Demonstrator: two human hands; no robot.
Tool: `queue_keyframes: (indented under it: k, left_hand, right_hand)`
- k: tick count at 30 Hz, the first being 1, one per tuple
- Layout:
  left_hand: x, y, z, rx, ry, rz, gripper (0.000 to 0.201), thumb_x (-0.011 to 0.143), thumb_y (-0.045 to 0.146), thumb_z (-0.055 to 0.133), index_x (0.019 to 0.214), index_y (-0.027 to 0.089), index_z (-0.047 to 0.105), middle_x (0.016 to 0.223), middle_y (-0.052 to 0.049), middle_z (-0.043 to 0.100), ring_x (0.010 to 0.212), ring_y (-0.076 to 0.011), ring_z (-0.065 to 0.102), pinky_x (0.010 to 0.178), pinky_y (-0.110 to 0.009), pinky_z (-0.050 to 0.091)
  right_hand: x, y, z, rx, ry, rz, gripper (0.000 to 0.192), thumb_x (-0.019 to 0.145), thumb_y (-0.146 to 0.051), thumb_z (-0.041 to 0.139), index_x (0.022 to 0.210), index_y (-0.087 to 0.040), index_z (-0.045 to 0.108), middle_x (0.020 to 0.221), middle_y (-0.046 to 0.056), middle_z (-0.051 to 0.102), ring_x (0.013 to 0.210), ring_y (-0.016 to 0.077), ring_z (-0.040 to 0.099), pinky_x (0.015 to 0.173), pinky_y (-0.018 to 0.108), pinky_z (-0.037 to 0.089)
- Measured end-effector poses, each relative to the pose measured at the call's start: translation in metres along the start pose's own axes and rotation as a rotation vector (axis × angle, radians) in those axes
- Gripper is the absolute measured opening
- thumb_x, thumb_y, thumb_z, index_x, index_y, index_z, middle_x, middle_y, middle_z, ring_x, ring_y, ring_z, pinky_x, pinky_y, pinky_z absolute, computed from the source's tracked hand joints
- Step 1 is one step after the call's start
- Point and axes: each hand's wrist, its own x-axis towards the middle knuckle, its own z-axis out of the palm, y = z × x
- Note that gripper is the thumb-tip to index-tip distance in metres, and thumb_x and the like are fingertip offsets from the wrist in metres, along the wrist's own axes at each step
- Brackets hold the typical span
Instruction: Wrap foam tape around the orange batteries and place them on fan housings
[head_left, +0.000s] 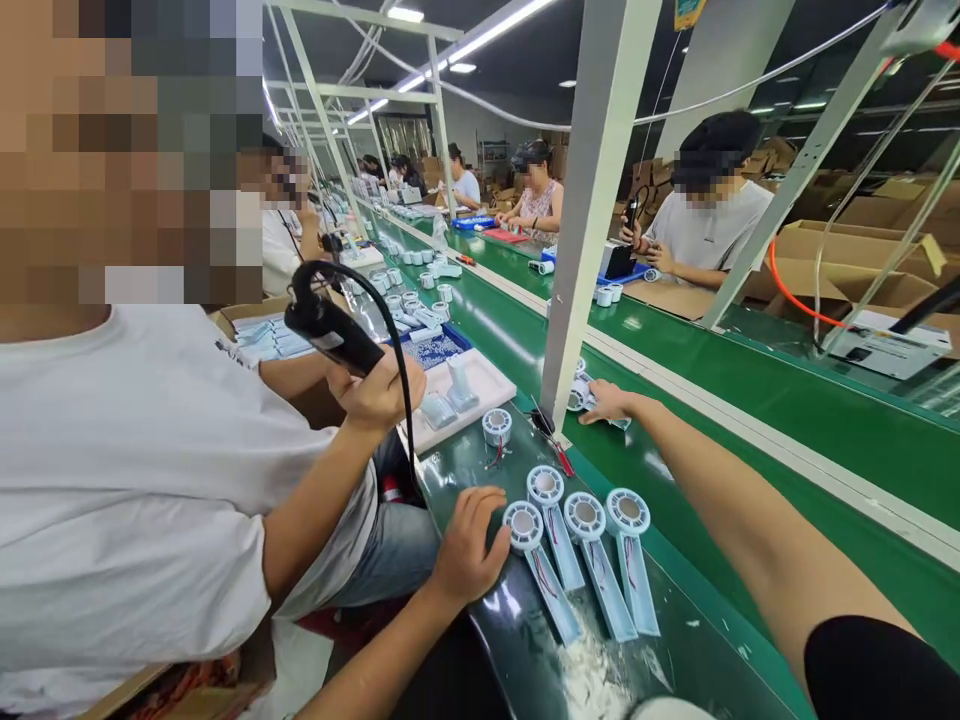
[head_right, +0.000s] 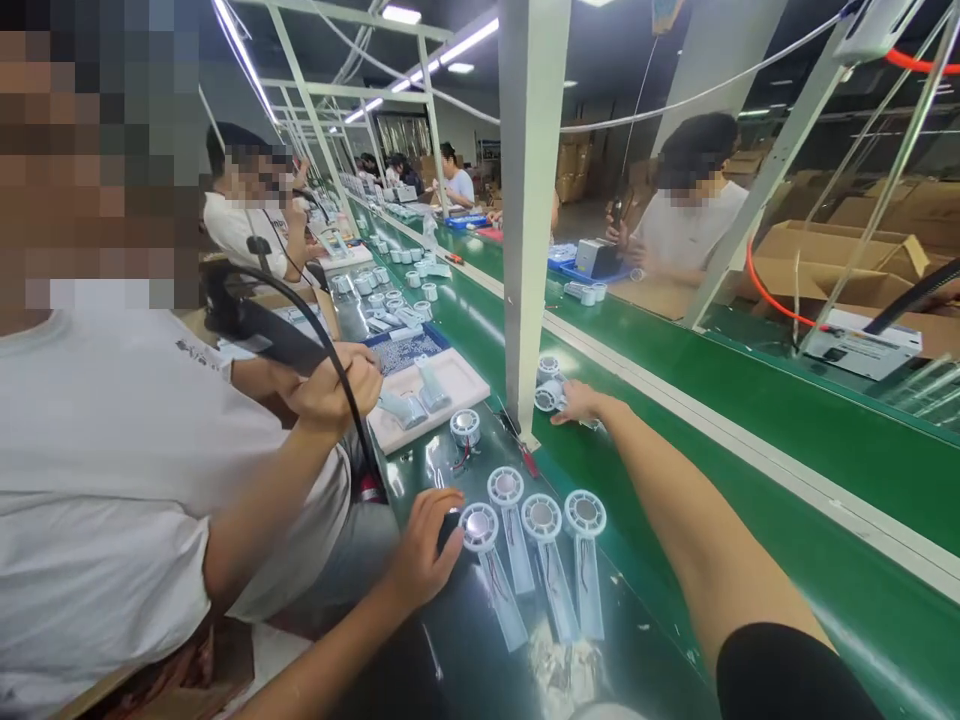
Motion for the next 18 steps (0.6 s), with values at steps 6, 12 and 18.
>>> queue_keyframes:
  k: [6, 12, 18]
  left_hand:
    - [0.002, 0.001, 0.004, 0.021, 0.009, 0.016, 0.018, 0.100, 0.026, 0.051, 0.115, 0.020, 0.059, 0.118, -0.009, 0.067, 0.114, -0.0236, 0.059, 0.101, -0.042, 0.051]
    - [0.005, -0.006, 0.011, -0.012, 0.004, 0.026, 0.021, 0.101, 0.030, 0.050, 0.117, 0.018, 0.059, 0.122, -0.011, 0.066, 0.119, -0.0260, 0.057, 0.107, -0.046, 0.047]
    - [0.013, -0.008, 0.018, -0.037, -0.008, 0.062, 0.027, 0.104, 0.033, 0.044, 0.119, 0.018, 0.060, 0.121, -0.014, 0.066, 0.118, -0.0301, 0.057, 0.106, -0.050, 0.047]
  right_hand:
    - [-0.044, -0.007, -0.002, -0.005, 0.097, 0.061, 0.053, 0.086, -0.050, 0.072, 0.123, -0.012, 0.066, 0.126, 0.020, 0.066, 0.115, 0.0337, 0.063, 0.096, 0.037, 0.048]
    - [-0.197, 0.011, -0.014, 0.107, 0.143, 0.143, 0.053, 0.091, -0.061, 0.060, 0.120, -0.018, 0.069, 0.116, 0.011, 0.073, 0.102, 0.0292, 0.068, 0.087, 0.034, 0.051]
    - [-0.359, -0.051, 0.043, 0.316, 0.254, 0.277, 0.043, 0.093, -0.050, 0.058, 0.116, -0.017, 0.071, 0.116, 0.011, 0.073, 0.101, 0.0286, 0.067, 0.095, 0.039, 0.051]
